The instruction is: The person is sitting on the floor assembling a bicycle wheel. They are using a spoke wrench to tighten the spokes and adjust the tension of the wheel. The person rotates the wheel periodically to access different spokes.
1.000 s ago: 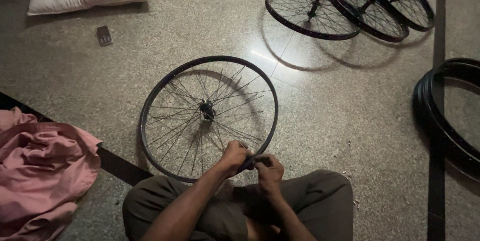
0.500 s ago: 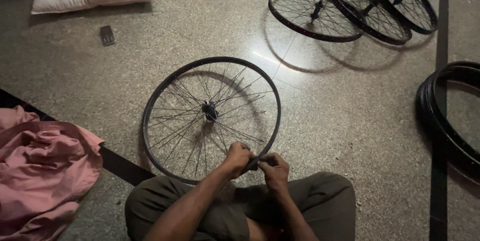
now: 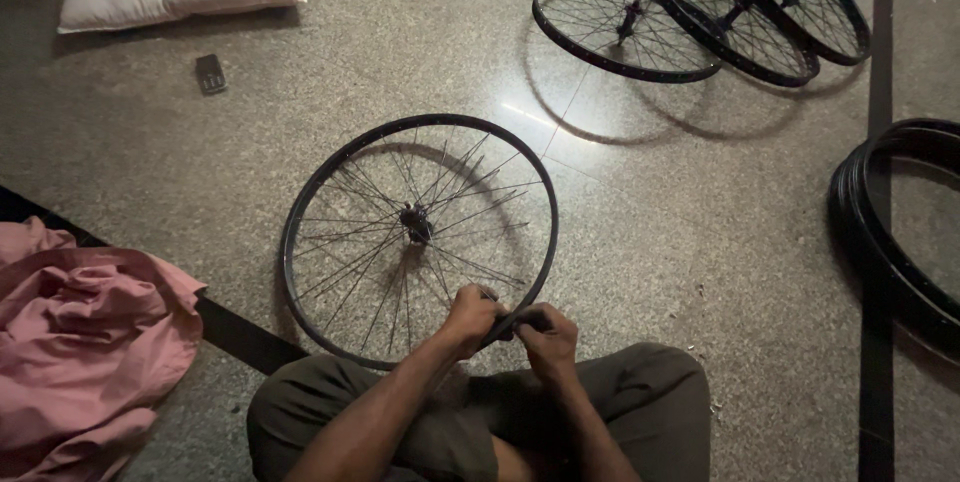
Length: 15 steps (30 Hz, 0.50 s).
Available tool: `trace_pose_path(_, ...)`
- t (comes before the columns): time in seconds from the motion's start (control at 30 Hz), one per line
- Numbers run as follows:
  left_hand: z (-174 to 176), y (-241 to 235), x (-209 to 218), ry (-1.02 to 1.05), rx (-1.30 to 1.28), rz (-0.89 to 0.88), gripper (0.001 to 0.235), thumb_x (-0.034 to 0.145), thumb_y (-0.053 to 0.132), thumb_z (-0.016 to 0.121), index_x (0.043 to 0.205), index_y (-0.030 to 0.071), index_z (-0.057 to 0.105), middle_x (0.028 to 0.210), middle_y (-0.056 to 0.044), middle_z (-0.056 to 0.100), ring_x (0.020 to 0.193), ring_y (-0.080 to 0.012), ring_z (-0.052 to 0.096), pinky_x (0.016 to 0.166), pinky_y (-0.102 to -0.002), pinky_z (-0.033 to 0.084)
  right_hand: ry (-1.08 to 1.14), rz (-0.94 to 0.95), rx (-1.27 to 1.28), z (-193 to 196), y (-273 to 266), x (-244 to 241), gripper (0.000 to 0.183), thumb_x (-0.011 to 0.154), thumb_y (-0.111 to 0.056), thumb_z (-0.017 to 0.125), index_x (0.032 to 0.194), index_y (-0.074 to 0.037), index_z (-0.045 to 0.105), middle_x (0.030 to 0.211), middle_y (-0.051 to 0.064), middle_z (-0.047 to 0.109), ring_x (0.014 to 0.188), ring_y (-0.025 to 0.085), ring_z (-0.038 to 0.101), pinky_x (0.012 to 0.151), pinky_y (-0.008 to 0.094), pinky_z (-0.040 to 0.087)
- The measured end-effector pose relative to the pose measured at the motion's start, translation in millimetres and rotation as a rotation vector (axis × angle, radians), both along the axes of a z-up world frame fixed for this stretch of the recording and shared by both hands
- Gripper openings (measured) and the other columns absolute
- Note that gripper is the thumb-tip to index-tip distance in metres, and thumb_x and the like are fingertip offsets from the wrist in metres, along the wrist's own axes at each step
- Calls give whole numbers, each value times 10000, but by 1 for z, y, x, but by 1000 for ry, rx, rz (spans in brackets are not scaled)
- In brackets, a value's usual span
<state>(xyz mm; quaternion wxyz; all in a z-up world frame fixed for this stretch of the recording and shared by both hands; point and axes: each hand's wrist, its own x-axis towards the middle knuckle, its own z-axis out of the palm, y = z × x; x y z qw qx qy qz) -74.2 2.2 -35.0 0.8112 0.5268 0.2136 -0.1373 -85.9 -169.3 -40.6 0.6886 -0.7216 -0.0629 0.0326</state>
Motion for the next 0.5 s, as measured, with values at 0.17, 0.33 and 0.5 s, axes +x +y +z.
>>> trace_pose_path(0.17,-3,0,3,1,21,-15,79,805,-98,666,807,-103,588,678,-205,649,539,-321,696,476,-445,596,92,33,81,15,7,-2,55,798,-4,714,841,26,695,753,84,752,692,140,723,643,287,595)
trace_pose_path(0.33,-8,4,-4,-43,355,-192,217,909,35,703,806,-156,705,700,-210,695,563,-261,691,495,-361,569,106,-74,-115,-4,-3,10,196,743,-22,856,826,21,683,717,83,671,628,115,599,568,280,518)
trace_pose_path(0.5,29,11,-9,-113,740,-339,165,916,157,638,984,9,612,820,-215,701,700,-349,703,569,-428,555,364,38,18,-28,-4,24,147,742,21,805,865,6,727,725,72,698,558,114,561,500,271,428)
